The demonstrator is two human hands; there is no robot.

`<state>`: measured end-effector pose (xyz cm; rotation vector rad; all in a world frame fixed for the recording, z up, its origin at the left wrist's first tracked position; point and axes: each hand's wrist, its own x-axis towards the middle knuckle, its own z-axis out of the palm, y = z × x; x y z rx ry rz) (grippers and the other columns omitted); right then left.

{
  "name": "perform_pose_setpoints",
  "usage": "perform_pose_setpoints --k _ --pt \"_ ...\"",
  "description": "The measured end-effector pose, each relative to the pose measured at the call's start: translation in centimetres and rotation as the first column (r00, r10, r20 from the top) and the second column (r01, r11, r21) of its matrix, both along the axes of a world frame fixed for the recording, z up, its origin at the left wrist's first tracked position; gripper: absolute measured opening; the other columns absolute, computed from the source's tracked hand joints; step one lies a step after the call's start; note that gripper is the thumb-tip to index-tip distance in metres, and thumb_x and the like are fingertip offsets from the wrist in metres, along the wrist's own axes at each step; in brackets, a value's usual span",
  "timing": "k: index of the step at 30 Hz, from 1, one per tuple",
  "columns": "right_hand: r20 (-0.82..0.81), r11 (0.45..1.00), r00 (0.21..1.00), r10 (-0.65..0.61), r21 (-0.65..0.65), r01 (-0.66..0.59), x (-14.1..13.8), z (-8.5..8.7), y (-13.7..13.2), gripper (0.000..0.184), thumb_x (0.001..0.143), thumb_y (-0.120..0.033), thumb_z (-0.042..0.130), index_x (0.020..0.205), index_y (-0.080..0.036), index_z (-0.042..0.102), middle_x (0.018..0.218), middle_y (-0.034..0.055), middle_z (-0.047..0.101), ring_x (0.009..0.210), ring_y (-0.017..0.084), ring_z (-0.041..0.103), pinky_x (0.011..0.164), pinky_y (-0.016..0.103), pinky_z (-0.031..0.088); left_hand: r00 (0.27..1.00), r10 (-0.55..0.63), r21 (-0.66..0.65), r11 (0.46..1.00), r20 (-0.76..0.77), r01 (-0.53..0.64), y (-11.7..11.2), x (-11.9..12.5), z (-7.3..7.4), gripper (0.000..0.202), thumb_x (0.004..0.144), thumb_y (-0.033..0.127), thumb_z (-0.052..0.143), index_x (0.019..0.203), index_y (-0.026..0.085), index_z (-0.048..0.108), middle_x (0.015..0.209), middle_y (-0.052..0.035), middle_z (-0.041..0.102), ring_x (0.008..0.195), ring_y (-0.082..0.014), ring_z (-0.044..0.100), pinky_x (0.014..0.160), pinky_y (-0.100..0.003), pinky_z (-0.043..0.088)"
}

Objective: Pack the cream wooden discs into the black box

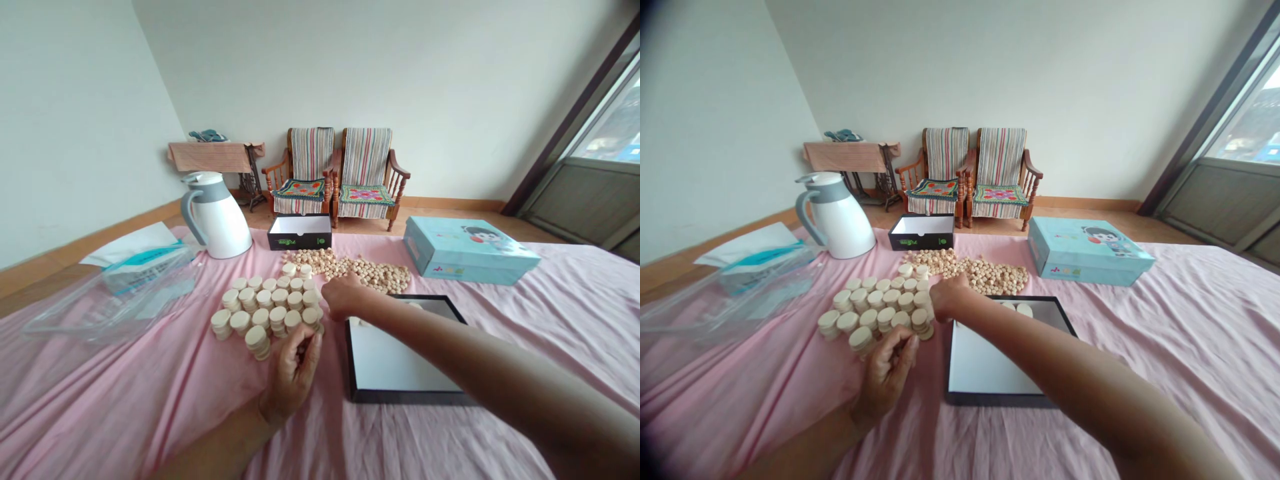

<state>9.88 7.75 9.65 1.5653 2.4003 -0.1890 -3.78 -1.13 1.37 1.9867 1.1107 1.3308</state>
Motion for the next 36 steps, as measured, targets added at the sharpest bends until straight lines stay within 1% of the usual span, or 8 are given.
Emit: perform_pose_setpoints --k 5,9,13,16,19,24,30,36 --pt "0.0 1.0 1.0 -0.011 -0.025 0.011 -1.1 -1.3 0.4 0.046 0.058 -0.016 0.071 0.104 -0.013 0.067 0.106 0.0183 0.068 0.099 0.033 0.062 0.083 0.052 0.047 1.0 0.005 0.015 1.0 -0.016 -0.004 0.0 -0.2 0.1 0.023 0.091 0.025 0.045 0.07 0.017 0.046 0.056 0.0054 0.038 0.047 -0.0066 0.038 0.047 -0.018 0.032" --pt "-0.083 1.0 0.997 0.01 0.006 -0.009 -0.5 -0.7 0.6 0.037 0.062 -0.02 0.067 0.098 -0.011 0.067 0.1 0.0175 0.069 0.092 0.03 0.064 0.077 0.042 0.05 1.0 0.013 0.012 1.0 0.004 -0.013 -0.1 -0.3 0.1 0.024 0.09 0.025 0.045 0.068 0.017 0.046 0.055 0.0053 0.039 0.047 -0.0066 0.038 0.047 -0.018 0.032" --pt "-0.22 0.992 0.973 0.073 0.114 -0.049 1.9 1.1 -0.1 0.036 0.072 -0.021 0.055 0.106 -0.014 0.06 0.101 0.0107 0.067 0.089 0.02 0.063 0.074 0.028 0.047 0.997 0.009 -0.028 1.0 0.076 -0.007 -0.1 -0.4 0.1 0.023 0.092 0.027 0.045 0.071 0.017 0.046 0.055 0.0051 0.041 0.047 -0.0067 0.039 0.047 -0.018 0.033" --pt "-0.372 0.966 0.918 0.135 0.256 -0.039 4.6 2.1 -1.8 0.023 0.07 -0.016 0.055 0.093 -0.016 0.059 0.091 0.0072 0.065 0.08 0.016 0.059 0.07 0.025 0.044 0.983 0.031 -0.065 0.998 0.178 -0.02 0.0 -0.5 0.1 0.021 0.093 0.029 0.043 0.076 0.018 0.047 0.058 0.0046 0.044 0.047 -0.0066 0.042 0.047 -0.018 0.034" --pt "-0.381 0.959 0.911 0.16 0.28 -0.051 6.7 2.3 -4.0 0.018 0.069 -0.014 0.055 0.086 -0.017 0.057 0.086 0.0059 0.061 0.077 0.016 0.057 0.069 0.025 0.041 0.961 0.04 -0.084 0.996 0.272 -0.018 0.1 -0.5 0.0 0.018 0.094 0.03 0.044 0.081 0.018 0.047 0.058 0.005 0.045 0.045 -0.0057 0.041 0.046 -0.017 0.034" --pt "-0.236 0.962 0.962 0.136 0.264 -0.072 7.3 0.8 -6.4 0.018 0.07 -0.011 0.054 0.087 -0.015 0.053 0.094 0.0102 0.057 0.088 0.02 0.055 0.076 0.029 0.04 0.926 0.038 -0.089 0.996 0.374 -0.005 0.2 -0.6 0.1 0.017 0.095 0.032 0.042 0.09 0.018 0.048 0.059 0.0052 0.045 0.043 -0.0044 0.038 0.042 -0.016 0.032" --pt "-0.182 0.931 0.971 0.152 0.355 -0.079 7.0 -1.7 -6.0 0.019 0.071 -0.009 0.052 0.088 -0.015 0.053 0.093 0.0098 0.055 0.087 0.021 0.053 0.075 0.031 0.04 0.924 0.059 -0.064 0.997 0.379 -0.037 0.7 -0.7 0.4 0.018 0.095 0.032 0.042 0.088 0.018 0.049 0.057 0.0054 0.045 0.042 -0.0043 0.037 0.041 -0.015 0.031" --pt "-0.304 0.932 0.939 0.159 0.361 -0.04 7.0 -0.6 -6.7 0.02 0.07 -0.011 0.05 0.09 -0.016 0.052 0.092 0.0084 0.054 0.085 0.019 0.052 0.075 0.03 0.04 0.913 0.099 -0.067 0.995 0.397 -0.079 0.9 -0.9 0.6 0.018 0.094 0.035 0.044 0.089 0.018 0.05 0.058 0.0053 0.047 0.042 -0.0046 0.039 0.041 -0.015 0.033"
